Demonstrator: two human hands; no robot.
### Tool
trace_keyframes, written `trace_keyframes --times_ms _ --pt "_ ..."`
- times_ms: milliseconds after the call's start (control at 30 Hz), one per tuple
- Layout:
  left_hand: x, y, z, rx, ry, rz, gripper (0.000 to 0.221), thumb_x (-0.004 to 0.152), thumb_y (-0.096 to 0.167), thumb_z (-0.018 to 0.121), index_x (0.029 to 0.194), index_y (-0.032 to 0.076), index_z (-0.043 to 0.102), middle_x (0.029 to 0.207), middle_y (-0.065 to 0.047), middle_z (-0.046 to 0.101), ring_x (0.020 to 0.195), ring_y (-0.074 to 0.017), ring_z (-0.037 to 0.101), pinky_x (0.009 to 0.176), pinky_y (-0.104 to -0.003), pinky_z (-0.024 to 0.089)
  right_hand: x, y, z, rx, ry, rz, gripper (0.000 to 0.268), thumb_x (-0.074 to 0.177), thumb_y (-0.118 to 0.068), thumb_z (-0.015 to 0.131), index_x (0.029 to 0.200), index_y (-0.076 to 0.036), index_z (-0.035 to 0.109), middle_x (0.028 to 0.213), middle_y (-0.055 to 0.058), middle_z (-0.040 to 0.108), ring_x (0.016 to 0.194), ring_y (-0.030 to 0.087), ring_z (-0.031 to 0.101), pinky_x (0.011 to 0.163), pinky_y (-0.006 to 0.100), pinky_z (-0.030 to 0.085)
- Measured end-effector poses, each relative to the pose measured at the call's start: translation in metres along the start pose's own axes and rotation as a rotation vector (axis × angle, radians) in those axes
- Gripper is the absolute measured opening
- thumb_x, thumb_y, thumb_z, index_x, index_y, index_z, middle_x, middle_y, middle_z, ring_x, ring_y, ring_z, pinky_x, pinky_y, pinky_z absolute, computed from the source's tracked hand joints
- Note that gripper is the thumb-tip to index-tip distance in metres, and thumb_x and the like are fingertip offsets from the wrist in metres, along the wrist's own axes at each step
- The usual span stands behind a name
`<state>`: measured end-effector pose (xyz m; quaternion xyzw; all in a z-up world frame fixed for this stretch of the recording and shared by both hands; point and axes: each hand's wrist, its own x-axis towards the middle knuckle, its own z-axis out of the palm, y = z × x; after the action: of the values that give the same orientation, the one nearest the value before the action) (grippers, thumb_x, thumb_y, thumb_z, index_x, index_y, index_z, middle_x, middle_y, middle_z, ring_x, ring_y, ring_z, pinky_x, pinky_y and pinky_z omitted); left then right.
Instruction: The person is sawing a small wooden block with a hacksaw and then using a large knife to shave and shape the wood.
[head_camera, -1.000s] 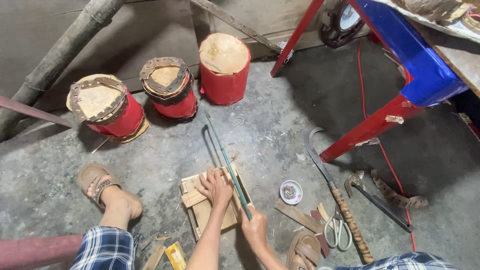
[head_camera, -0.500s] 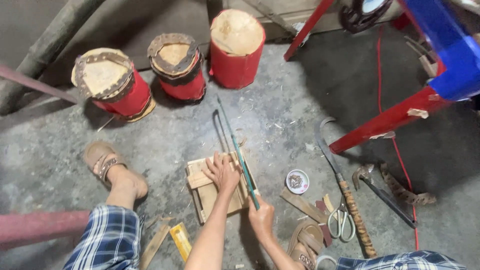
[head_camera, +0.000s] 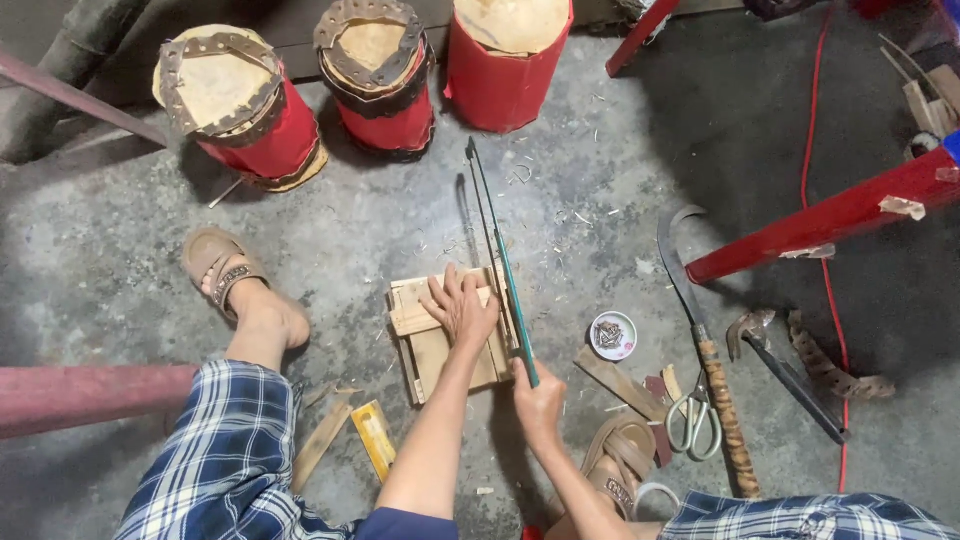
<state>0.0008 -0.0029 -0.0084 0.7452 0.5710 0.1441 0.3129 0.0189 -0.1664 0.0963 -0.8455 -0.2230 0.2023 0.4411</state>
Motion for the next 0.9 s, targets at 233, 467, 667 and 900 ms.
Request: trace_keyframes --times_ms 233,467,667,900 --pt "-0.002 0.002 0.0 0.095 -0.06 -0.111 0.033 0.081 0.039 0.067 0.105 0.021 0.054 0.162 -0.008 0.026 0.151 -0.0464 0.009 0.116 -0.071 -0.001 0.008 -0.008 0.012 -0.06 0.026 0.07 0.016 0.09 -0.022 0.075 0.081 -0.01 0.082 0.068 0.012 0.076 0.067 0.025 0.074 0.061 0.035 0.055" --pt "0.0 -0.002 0.008 0.081 -0.052 -0.109 0.032 0.082 0.041 0.067 0.105 0.022 0.054 0.162 -0.008 0.027 0.151 -0.0474 0.009 0.116 -0.073 -0.002 0.01 -0.007 0.009 -0.056 0.035 0.033 0.022 0.09 -0.02 0.074 0.072 -0.008 0.078 0.062 0.013 0.072 0.062 0.019 0.07 0.058 0.034 0.051" --pt "0.0 -0.002 0.008 0.092 -0.043 -0.109 0.032 0.081 0.039 0.068 0.104 0.022 0.054 0.162 -0.007 0.026 0.152 -0.0464 0.008 0.116 -0.072 -0.003 0.004 -0.019 0.01 -0.036 0.05 0.006 0.021 0.09 -0.018 0.074 0.074 -0.006 0.079 0.065 0.016 0.073 0.064 0.026 0.073 0.06 0.036 0.053" --pt "0.0 0.002 0.0 0.064 -0.057 -0.108 0.031 0.082 0.037 0.067 0.106 0.021 0.054 0.163 -0.008 0.027 0.152 -0.0465 0.007 0.116 -0.072 -0.002 0.014 -0.014 0.016 -0.059 0.047 0.01 0.02 0.09 -0.02 0.075 0.076 -0.006 0.08 0.065 0.016 0.074 0.067 0.032 0.073 0.062 0.039 0.053"
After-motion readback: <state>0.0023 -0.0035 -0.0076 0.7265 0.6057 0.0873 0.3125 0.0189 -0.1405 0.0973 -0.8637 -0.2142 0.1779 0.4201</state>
